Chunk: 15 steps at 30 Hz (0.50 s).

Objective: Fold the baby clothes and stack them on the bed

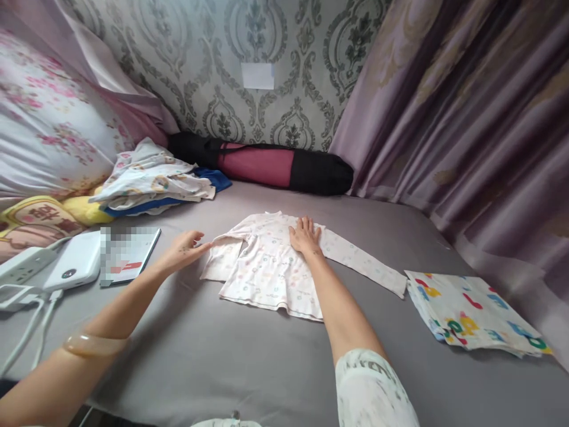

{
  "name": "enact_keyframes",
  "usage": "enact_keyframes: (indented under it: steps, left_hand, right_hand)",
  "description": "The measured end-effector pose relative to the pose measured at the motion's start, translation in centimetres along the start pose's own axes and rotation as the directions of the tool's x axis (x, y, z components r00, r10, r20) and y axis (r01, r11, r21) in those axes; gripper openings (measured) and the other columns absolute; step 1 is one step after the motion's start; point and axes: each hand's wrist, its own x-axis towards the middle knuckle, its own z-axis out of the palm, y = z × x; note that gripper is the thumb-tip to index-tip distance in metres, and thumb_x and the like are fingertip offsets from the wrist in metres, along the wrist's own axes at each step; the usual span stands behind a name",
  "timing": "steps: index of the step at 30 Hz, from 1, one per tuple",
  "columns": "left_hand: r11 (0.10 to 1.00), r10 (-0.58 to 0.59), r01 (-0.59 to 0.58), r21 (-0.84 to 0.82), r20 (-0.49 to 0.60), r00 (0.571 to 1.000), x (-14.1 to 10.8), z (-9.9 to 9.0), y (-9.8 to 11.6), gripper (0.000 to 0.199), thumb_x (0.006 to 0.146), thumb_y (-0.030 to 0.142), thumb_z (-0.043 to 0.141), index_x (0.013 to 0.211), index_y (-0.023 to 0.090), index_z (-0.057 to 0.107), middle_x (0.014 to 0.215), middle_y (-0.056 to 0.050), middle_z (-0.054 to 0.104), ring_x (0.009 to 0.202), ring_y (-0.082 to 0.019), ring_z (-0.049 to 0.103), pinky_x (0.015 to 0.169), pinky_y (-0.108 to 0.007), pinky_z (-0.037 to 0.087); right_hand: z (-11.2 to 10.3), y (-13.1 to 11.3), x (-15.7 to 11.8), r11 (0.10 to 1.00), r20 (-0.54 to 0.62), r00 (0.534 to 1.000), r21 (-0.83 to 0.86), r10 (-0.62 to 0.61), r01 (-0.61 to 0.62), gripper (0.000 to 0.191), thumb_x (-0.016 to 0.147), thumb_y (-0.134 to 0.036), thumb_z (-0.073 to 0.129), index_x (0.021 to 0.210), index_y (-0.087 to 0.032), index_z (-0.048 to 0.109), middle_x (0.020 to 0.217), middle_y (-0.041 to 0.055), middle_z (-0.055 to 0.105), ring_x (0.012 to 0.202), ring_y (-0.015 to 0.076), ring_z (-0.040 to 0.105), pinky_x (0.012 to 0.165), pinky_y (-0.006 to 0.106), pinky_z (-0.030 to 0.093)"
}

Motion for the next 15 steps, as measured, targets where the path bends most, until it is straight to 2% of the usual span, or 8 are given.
enact_keyframes:
  steps: [3,6,9,12,15]
  left_hand:
    - [0.999,-0.033,0.034,-0.009,0.102,0.994,-0.6,-0.7,-0.2,0.042,0.076,0.059,0.055,0.072,0.018,0.065,0.076,-0.009,0.067,0.075,-0.024,0.060,0.068,-0.032,0.045]
    - [1.000,-0.004,0.006,-0.012,0.163,0.987,-0.9,-0.1,0.6,0.045,0.074,0.060,0.057,0.052,0.021,0.058,0.055,-0.006,0.059,0.070,-0.024,0.057,0.064,-0.031,0.041]
    - [0.999,-0.040,0.041,-0.012,0.084,0.996,-1.0,1.5,1.2,0.042,0.068,0.059,0.064,0.051,0.021,0.056,0.059,-0.006,0.059,0.082,-0.027,0.058,0.069,-0.031,0.041]
    - [0.997,-0.075,0.075,-0.016,0.022,0.997,-1.1,2.7,1.4,0.040,0.060,0.058,0.071,0.059,0.020,0.057,0.067,-0.005,0.059,0.090,-0.027,0.056,0.072,-0.030,0.042]
    - [0.991,-0.111,0.117,-0.056,0.101,0.989,-1.2,2.8,1.7,0.035,0.060,0.050,0.071,0.058,0.020,0.052,0.061,0.000,0.051,0.078,-0.023,0.055,0.064,-0.027,0.038]
  right_hand:
    - [-0.1,-2.4,-0.3,0.996,-0.063,0.994,-0.029,-0.087,0.085,0.062,0.100,-0.040,0.020,0.154,-0.010,0.021,0.163,0.0142,0.006,0.150,0.0264,0.002,0.118,0.053,0.002]
    - [0.6,-6.0,-0.1,0.967,0.015,0.967,0.029,-0.253,0.252,0.060,0.100,-0.039,0.019,0.154,-0.011,0.021,0.163,0.0114,0.012,0.150,0.0216,0.005,0.119,0.047,0.003]
    - [1.4,-9.1,0.8,0.949,0.086,0.947,0.099,-0.309,0.300,0.060,0.100,-0.039,0.018,0.154,-0.012,0.022,0.163,0.0104,0.012,0.150,0.0207,0.006,0.120,0.046,0.006]
    - [2.0,-10.6,1.7,0.959,0.092,0.958,0.110,-0.272,0.262,0.061,0.101,-0.040,0.017,0.154,-0.012,0.023,0.163,0.0111,0.013,0.150,0.0227,0.006,0.119,0.046,0.006]
    - [2.7,-10.9,2.1,0.965,0.042,0.968,0.102,-0.248,0.242,0.061,0.101,-0.042,0.016,0.152,-0.013,0.027,0.163,0.0107,0.016,0.150,0.0235,0.007,0.119,0.047,0.004]
